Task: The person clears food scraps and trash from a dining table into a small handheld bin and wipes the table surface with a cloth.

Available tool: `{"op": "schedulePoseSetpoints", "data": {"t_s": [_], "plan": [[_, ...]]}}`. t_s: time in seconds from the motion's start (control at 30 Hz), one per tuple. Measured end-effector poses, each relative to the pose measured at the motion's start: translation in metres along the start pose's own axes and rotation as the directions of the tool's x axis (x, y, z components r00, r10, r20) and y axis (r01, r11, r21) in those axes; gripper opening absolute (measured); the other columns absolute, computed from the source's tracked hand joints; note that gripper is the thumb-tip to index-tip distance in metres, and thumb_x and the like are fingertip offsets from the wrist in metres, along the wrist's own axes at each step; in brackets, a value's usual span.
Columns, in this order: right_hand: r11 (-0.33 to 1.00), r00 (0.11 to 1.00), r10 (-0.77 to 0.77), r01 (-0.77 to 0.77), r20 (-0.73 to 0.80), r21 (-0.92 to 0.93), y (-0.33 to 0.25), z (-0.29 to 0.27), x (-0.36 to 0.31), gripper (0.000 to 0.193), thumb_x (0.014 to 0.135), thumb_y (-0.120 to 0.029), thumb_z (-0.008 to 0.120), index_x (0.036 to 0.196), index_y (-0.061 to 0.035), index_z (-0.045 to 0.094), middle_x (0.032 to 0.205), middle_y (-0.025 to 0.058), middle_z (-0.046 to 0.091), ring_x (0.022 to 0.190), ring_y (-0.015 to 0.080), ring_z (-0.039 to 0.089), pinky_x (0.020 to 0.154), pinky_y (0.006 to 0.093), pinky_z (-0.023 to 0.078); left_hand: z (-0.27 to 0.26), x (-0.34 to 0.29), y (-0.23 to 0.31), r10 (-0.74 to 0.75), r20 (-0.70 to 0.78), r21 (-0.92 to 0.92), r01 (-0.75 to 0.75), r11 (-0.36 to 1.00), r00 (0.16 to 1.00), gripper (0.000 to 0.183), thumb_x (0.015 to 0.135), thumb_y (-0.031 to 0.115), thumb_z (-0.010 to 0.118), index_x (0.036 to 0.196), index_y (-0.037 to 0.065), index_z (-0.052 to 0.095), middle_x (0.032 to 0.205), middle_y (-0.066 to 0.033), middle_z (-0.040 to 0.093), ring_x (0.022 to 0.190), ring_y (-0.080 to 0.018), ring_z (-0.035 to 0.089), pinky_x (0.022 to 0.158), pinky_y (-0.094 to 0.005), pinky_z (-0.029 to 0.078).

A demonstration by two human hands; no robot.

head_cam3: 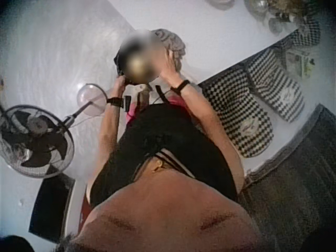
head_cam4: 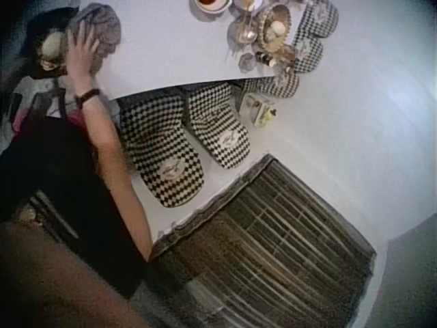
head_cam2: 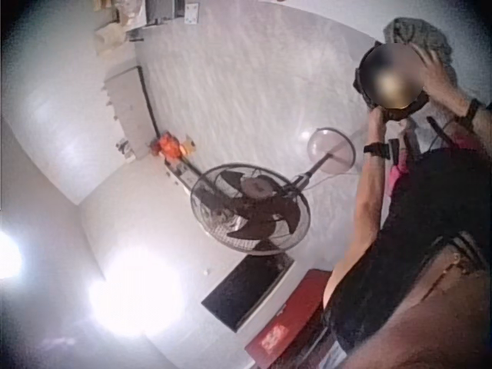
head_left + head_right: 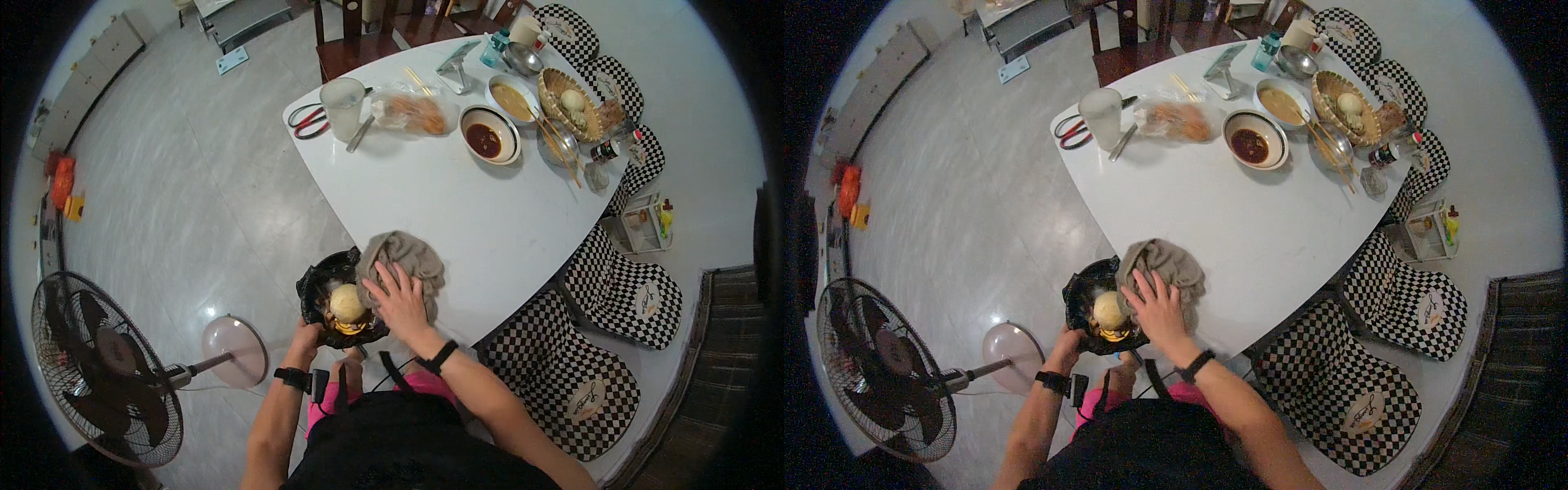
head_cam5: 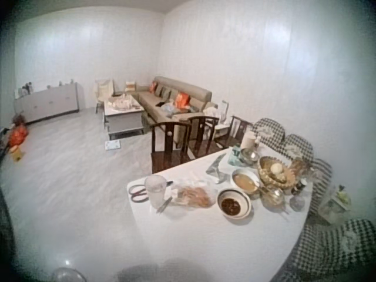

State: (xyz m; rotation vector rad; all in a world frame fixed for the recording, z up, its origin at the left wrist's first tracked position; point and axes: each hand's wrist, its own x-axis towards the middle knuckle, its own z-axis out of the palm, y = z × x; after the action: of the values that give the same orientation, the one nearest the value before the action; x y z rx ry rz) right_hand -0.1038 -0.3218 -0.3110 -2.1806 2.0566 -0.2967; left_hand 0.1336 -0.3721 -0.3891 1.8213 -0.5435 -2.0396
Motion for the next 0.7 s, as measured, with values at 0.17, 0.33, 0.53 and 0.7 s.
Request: {"op": "schedulePoseSetpoints", "data": {"t_s": [0.17, 0.33, 0.53, 0.7], "plan": [[0.956, 0.945, 0.273, -0.245, -0.181, 0.165, 0.025, -0.045, 0.028, 0.067, 0.066, -0.009, 0.066, 0.129, -0.0193, 0.045, 0.138, 0.0117, 0.034, 0.121, 0.0348, 0.036, 0.093, 0.0507, 0.031, -0.033, 0.005, 0.016, 0.042, 0.08, -0.009, -0.042, 0.999, 0.996, 0.046, 0.072, -0.007, 0.047, 0.116, 0.006, 0.042, 0.095, -0.0102, 0.056, 0.075, -0.0276, 0.06, 0.056, -0.0384, 0.053], [0.455, 0.441, 0.875, -0.89, -0.198, 0.033, 0.129, -0.042, -0.032, 0.076, 0.077, -0.016, 0.058, 0.142, -0.0088, 0.019, 0.145, 0.0217, 0.02, 0.129, 0.0388, 0.025, 0.1, 0.0509, 0.023, -0.034, 0.008, 0.034, 0.015, 0.047, -0.001, -0.015, 1.0, 0.999, 0.049, 0.073, -0.006, 0.046, 0.12, 0.006, 0.039, 0.098, -0.013, 0.056, 0.076, -0.0282, 0.061, 0.059, -0.0415, 0.055], [0.59, 0.6, 0.8, -0.793, -0.02, -0.152, 0.118, -0.02, 0.062, 0.074, 0.082, -0.03, 0.051, 0.143, -0.0058, 0.016, 0.145, 0.0239, 0.018, 0.131, 0.0401, 0.02, 0.1, 0.0517, 0.021, -0.053, 0.047, 0.045, 0.031, 0.014, -0.032, -0.031, 0.999, 0.999, 0.052, 0.072, -0.006, 0.045, 0.122, 0.005, 0.039, 0.102, -0.0145, 0.055, 0.08, -0.0309, 0.062, 0.06, -0.0432, 0.056], [0.743, 0.754, 0.656, -0.653, -0.039, -0.146, 0.112, -0.018, 0.144, 0.073, 0.08, -0.028, 0.052, 0.142, -0.0063, 0.02, 0.144, 0.0236, 0.019, 0.13, 0.0397, 0.023, 0.098, 0.053, 0.023, -0.044, 0.064, 0.076, 0.064, 0.015, -0.07, -0.063, 0.996, 0.998, 0.054, 0.069, -0.008, 0.044, 0.122, 0.004, 0.039, 0.101, -0.0145, 0.055, 0.079, -0.0311, 0.062, 0.058, -0.042, 0.055]]}}
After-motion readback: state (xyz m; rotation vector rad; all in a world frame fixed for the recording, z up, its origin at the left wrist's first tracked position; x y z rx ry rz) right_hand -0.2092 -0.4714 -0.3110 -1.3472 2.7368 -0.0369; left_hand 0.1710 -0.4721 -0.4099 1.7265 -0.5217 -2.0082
